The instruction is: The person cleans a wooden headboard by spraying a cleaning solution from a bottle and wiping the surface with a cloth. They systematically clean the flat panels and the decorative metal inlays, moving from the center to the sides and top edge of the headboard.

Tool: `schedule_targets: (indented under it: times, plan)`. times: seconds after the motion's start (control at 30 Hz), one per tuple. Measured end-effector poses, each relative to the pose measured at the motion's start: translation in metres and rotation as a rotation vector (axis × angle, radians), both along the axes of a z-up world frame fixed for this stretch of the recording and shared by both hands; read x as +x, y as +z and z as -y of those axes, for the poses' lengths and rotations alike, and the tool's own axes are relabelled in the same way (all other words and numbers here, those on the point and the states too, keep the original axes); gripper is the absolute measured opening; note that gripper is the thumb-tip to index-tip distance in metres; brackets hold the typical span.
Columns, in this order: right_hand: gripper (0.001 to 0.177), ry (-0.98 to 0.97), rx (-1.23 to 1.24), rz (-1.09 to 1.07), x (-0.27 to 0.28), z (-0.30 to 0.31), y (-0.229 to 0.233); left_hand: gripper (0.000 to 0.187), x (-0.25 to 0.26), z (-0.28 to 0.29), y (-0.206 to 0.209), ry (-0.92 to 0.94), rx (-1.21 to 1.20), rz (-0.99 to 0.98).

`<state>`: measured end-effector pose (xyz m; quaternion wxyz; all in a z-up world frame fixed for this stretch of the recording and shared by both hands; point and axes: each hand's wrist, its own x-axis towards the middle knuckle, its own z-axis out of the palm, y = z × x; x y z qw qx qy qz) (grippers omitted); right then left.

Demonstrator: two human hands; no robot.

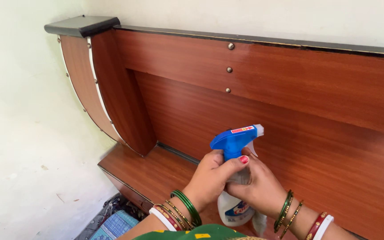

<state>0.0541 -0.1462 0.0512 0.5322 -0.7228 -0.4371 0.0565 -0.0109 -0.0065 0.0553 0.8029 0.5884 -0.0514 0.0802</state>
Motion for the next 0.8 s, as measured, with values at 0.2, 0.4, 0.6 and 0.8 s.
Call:
schedule_targets:
  times: [0.2,0.4,0.6,0.8]
  plan:
    - [0.045,-0.06,-0.068,-0.23,0.003,-0.008,-0.008,0.037,-0.013,0.024,0.005,0.412,0.294,0.085]
    - [0.043,0.034,0.018,-0.297,0.005,-0.011,0.002,0.043,-0.012,0.013,0.016,0.279,0.22,0.261]
    - [0.05,0.067,-0.064,-0.315,0.003,-0.005,0.032,0.038,-0.005,-0.015,0.038,0.218,0.172,0.081]
    - [0.064,-0.107,-0.132,-0.19,-0.009,-0.008,0.044,0.033,-0.014,0.016,0.049,0.614,0.351,0.158]
